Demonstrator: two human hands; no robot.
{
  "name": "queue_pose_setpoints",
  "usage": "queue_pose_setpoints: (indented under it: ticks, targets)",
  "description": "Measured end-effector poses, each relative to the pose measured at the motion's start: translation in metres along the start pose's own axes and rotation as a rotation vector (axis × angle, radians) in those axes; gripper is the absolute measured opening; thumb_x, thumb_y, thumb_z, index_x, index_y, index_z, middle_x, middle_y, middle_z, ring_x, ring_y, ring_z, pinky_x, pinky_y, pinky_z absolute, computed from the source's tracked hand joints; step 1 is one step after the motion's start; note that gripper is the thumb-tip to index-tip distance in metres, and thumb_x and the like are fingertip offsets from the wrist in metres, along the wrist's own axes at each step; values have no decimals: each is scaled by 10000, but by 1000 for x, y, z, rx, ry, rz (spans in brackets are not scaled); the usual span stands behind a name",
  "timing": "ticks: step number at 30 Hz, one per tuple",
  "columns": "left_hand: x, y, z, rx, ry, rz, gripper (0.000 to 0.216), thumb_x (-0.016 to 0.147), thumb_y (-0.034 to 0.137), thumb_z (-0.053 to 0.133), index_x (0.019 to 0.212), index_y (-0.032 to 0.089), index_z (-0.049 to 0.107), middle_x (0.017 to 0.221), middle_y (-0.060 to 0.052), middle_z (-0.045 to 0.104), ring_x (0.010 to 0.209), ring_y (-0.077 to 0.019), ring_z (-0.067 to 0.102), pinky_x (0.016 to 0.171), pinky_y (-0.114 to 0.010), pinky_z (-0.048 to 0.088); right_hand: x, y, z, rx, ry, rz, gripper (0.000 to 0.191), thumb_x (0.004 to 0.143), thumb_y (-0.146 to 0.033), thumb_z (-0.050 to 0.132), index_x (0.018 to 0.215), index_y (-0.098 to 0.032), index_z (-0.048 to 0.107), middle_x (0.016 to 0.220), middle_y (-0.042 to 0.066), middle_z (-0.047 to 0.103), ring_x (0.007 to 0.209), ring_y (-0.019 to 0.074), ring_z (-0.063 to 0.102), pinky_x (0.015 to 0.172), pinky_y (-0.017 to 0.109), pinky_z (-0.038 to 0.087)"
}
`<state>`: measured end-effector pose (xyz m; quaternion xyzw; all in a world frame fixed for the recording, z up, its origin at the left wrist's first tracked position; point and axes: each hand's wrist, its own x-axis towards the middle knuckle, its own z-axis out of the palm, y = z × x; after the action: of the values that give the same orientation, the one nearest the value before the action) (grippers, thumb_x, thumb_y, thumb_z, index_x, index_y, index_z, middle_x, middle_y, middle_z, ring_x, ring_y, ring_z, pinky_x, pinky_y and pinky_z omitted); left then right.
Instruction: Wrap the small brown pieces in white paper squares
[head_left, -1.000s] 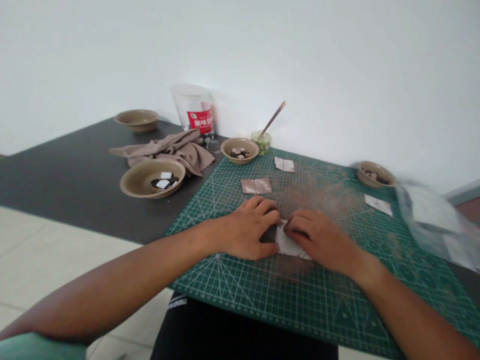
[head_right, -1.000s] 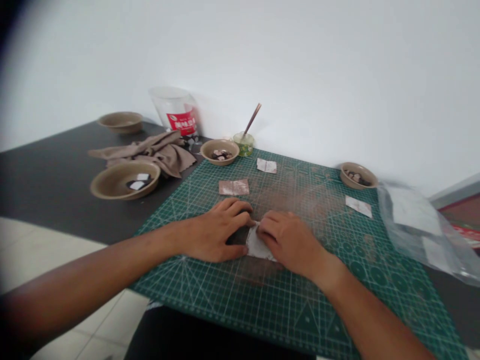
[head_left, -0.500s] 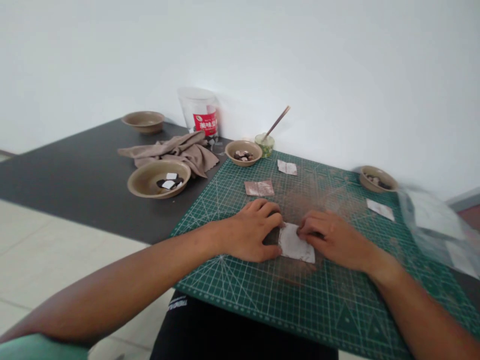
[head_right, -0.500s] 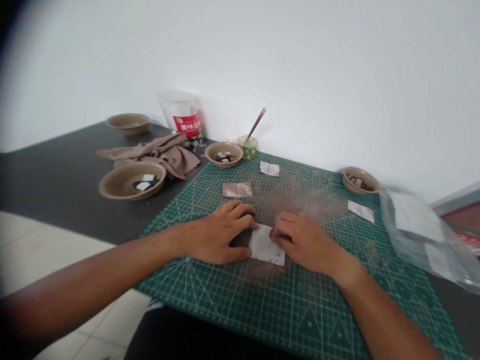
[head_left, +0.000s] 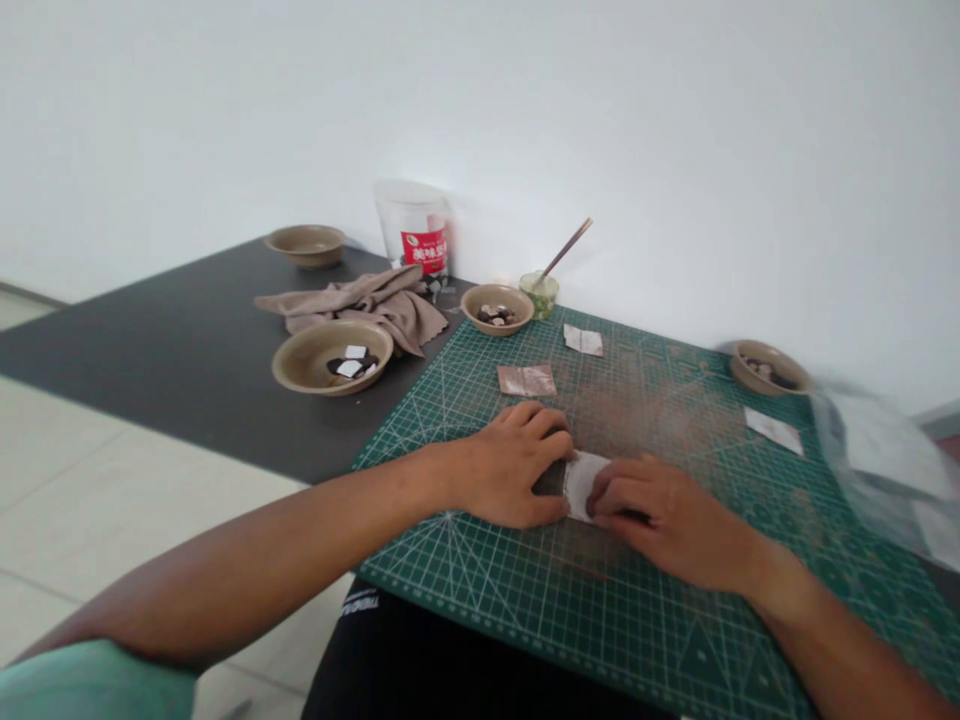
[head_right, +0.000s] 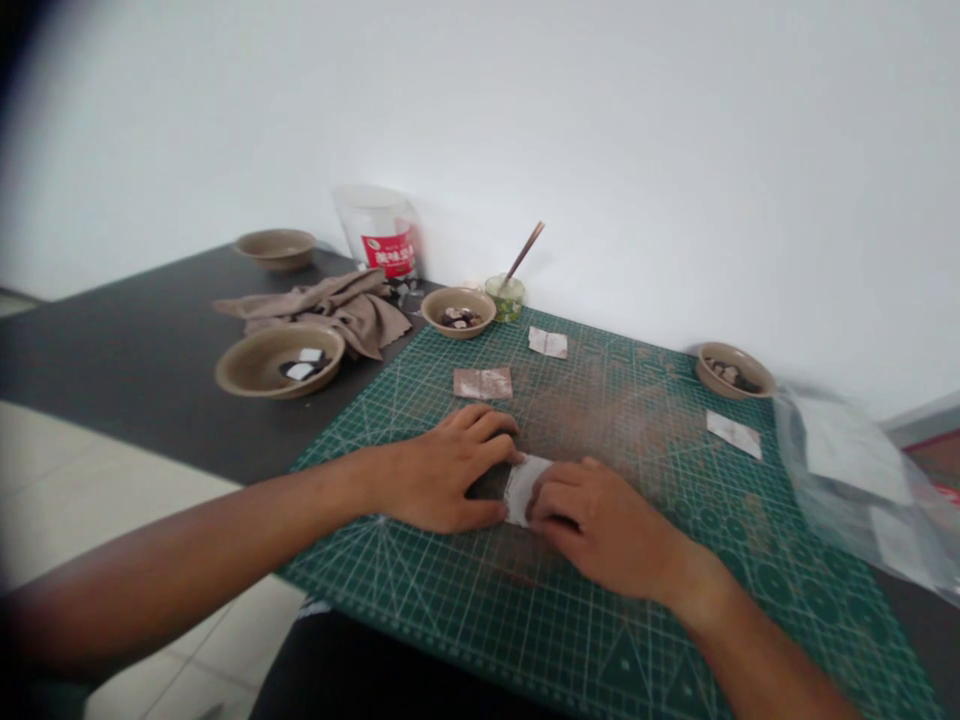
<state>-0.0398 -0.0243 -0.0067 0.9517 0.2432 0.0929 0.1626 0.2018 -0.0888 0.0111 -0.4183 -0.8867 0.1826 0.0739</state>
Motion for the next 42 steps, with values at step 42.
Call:
queue_pose_setpoints:
  ticks: [42]
  targets:
    - [1,0,0,-11,-7,3,479,835,505,626,1224,232,561,1331,-90,478,1269,-338,399,1092,-528,340,0,2,-3,-31,-2,3,119,947,-191,582,887,-222,680,931,13,693,866,174,620,801,341,405]
